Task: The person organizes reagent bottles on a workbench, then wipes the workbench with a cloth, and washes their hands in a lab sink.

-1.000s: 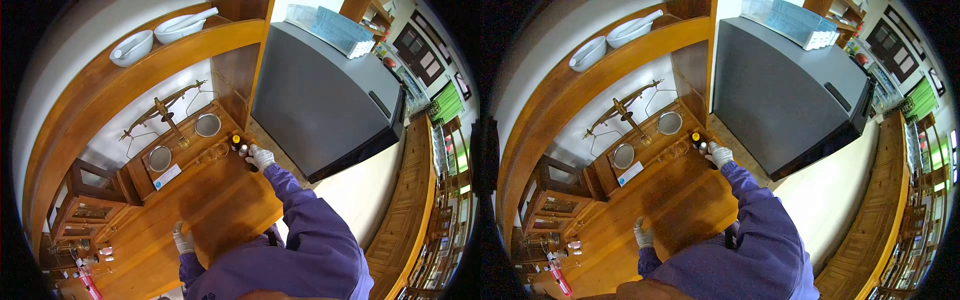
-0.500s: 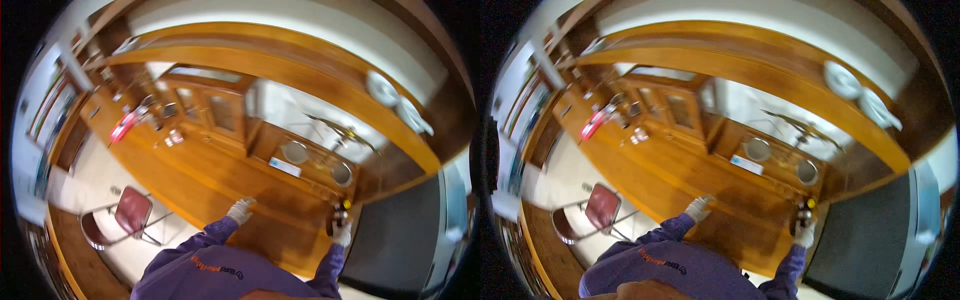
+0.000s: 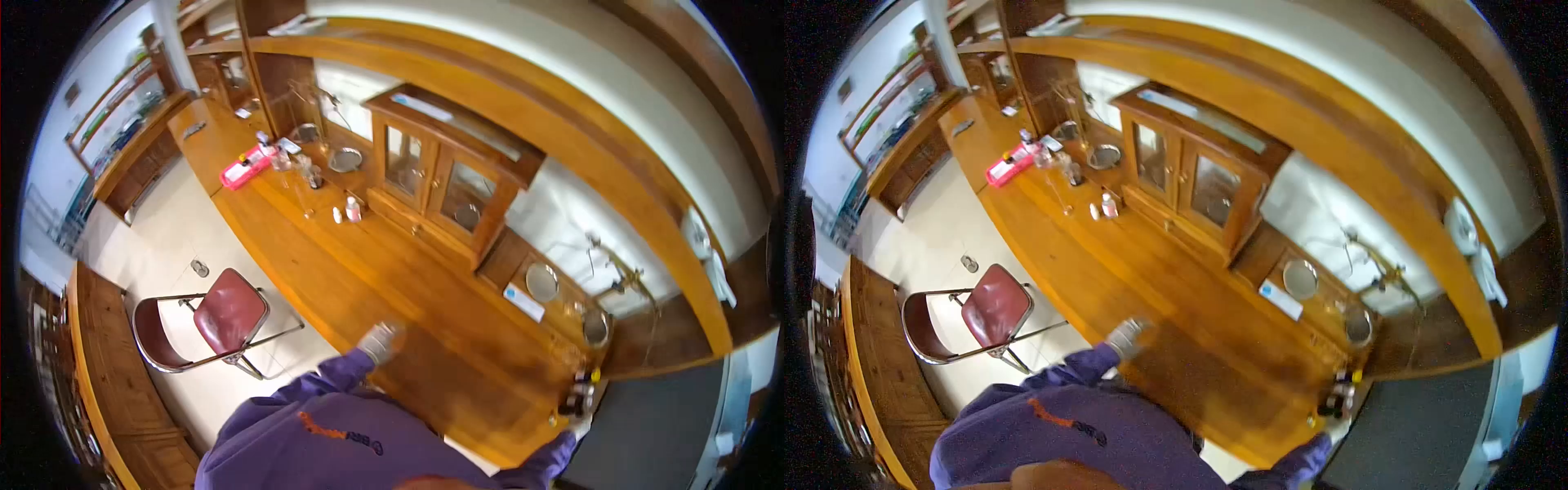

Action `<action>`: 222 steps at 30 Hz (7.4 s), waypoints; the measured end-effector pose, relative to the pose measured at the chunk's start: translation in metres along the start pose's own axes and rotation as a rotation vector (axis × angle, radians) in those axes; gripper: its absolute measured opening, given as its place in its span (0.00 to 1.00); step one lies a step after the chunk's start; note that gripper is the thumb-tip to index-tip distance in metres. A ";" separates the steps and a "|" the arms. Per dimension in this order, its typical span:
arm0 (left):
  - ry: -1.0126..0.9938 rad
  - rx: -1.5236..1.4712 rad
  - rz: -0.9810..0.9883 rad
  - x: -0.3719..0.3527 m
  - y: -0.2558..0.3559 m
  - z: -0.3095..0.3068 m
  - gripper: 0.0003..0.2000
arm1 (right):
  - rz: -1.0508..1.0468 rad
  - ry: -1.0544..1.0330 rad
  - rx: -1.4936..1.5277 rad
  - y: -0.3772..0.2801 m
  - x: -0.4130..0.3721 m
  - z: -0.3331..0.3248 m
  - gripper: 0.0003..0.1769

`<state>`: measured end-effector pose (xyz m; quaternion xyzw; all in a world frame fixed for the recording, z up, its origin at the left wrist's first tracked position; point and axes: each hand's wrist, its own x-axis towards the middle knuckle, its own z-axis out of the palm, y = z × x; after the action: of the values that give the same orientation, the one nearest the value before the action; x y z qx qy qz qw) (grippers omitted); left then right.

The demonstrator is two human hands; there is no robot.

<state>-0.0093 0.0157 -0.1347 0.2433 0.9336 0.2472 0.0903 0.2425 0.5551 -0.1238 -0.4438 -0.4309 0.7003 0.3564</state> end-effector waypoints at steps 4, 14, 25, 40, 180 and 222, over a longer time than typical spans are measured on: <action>-0.038 0.049 -0.133 -0.013 -0.065 -0.029 0.17 | -0.343 0.210 -0.961 0.021 -0.009 -0.018 0.17; -0.025 -0.269 0.035 0.007 -0.048 0.007 0.29 | -0.335 0.540 -1.154 0.055 -0.044 -0.088 0.13; -0.142 -0.198 0.265 0.030 0.115 0.063 0.27 | -0.237 0.350 -0.966 0.067 -0.030 -0.051 0.18; -0.103 -0.204 0.299 0.014 0.124 0.076 0.28 | -0.626 0.288 -0.364 0.025 -0.015 -0.013 0.15; 0.459 -1.655 -0.749 0.101 -0.567 -0.269 0.21 | -0.944 -1.148 -1.709 0.402 -0.513 1.083 0.41; -0.419 -2.009 -0.741 0.021 -0.331 -0.164 0.19 | -0.794 -1.005 -1.665 0.190 -0.496 0.636 0.31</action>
<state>-0.2107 -0.2939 -0.1617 -0.2008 0.2868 0.8080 0.4740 -0.1956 -0.1358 0.0071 -0.0338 -0.9893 0.1193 -0.0772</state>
